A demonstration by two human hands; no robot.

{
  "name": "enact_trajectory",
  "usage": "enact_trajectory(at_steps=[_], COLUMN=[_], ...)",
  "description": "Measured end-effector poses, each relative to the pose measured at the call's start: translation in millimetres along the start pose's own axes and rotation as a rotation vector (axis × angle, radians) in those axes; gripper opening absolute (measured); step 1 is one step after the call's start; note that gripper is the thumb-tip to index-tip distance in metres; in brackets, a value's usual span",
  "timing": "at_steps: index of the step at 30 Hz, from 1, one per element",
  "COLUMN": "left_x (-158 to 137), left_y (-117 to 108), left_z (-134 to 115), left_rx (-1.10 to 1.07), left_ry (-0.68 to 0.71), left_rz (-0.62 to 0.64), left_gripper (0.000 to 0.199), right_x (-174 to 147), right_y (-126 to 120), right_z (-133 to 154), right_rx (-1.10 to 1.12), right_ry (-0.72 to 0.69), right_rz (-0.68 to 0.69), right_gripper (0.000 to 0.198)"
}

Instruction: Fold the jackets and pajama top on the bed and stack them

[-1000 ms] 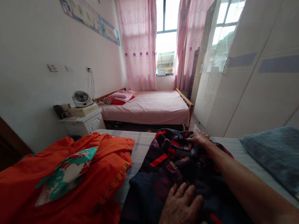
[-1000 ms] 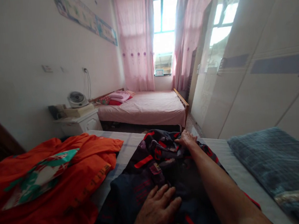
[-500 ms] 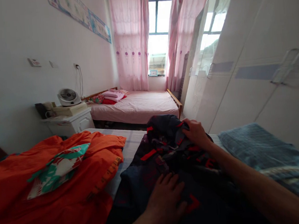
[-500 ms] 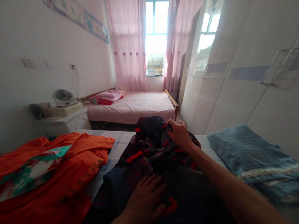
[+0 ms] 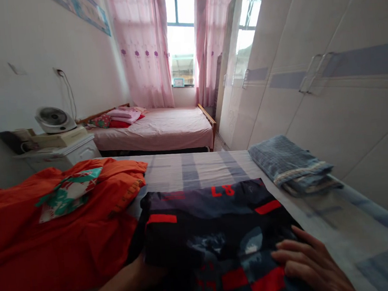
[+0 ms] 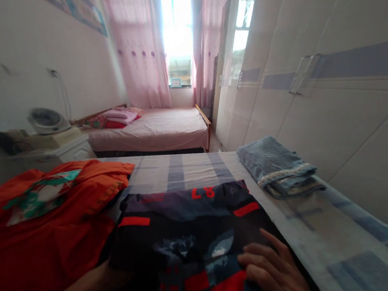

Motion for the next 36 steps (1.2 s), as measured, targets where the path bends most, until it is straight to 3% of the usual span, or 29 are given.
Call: enact_trajectory(at_steps=[2,6,9,11,13,16,18,21,23,25,30,34,36], left_x=[-14.6,-30.9,-43.6,-56.1,-68.3,-76.6,-70.0,-51.0,-38.8,-25.0,9.7,34.8,43.1], left_y=[-12.6,-37.5,-62.5,-72.1,-60.1,-19.3,-8.6,-30.5,-51.6,-64.5,-71.9,-72.0,-73.3], left_z=[1.6,-4.1,-12.8,-32.5,-58.6,-75.3,-63.8,-30.5,-9.5,5.5,10.0,4.8,7.1], left_rx=[0.025,0.062,0.188,0.33,0.491,0.722,0.755,0.648,0.598,0.58,0.576,0.508,0.407], left_ry=[-0.004,-0.001,0.038,0.2,0.45,0.709,0.651,0.397,0.272,0.167,-0.039,-0.092,-0.142], left_rz=[0.023,-0.008,-0.205,-0.359,-0.366,-0.135,-0.042,-0.162,-0.271,-0.286,-0.175,-0.157,-0.202], left_gripper=[0.041,0.029,0.026,0.027,0.035,0.045,0.032,0.035,0.043,0.056,0.071,0.062,0.063], right_x=[-16.1,-33.5,-37.7,-35.4,-29.0,-21.6,-30.2,-57.7,-71.4,-72.8,-46.4,-31.6,-27.6], right_y=[7.9,26.3,30.3,26.3,17.6,1.5,-6.1,1.2,16.7,32.2,52.7,79.8,82.0], right_z=[-0.6,-0.9,8.0,15.4,19.9,-5.0,-44.0,-104.5,-136.3,-157.5,-179.2,-165.9,-162.1], right_rx=[-0.024,-0.043,-0.002,0.063,0.143,0.16,0.083,0.024,0.101,0.243,0.449,0.876,0.92], right_ry=[0.059,0.151,0.172,0.198,0.239,0.48,0.745,1.063,1.195,1.263,1.372,1.459,1.446], right_rz=[0.04,0.159,0.277,0.366,0.42,0.335,0.198,0.098,0.11,0.116,0.095,0.214,0.208], right_gripper=[0.026,0.041,0.058,0.065,0.06,0.045,0.044,0.06,0.069,0.072,0.061,0.052,0.045])
Point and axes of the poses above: each hand's wrist, its own x-axis towards the middle knuckle, its own y-axis out of the palm, z = x × y, the point moved 8 cm from there along x, towards the middle knuckle, and after that the axes turned 5 degrees about -z, right-handed, at the moved point
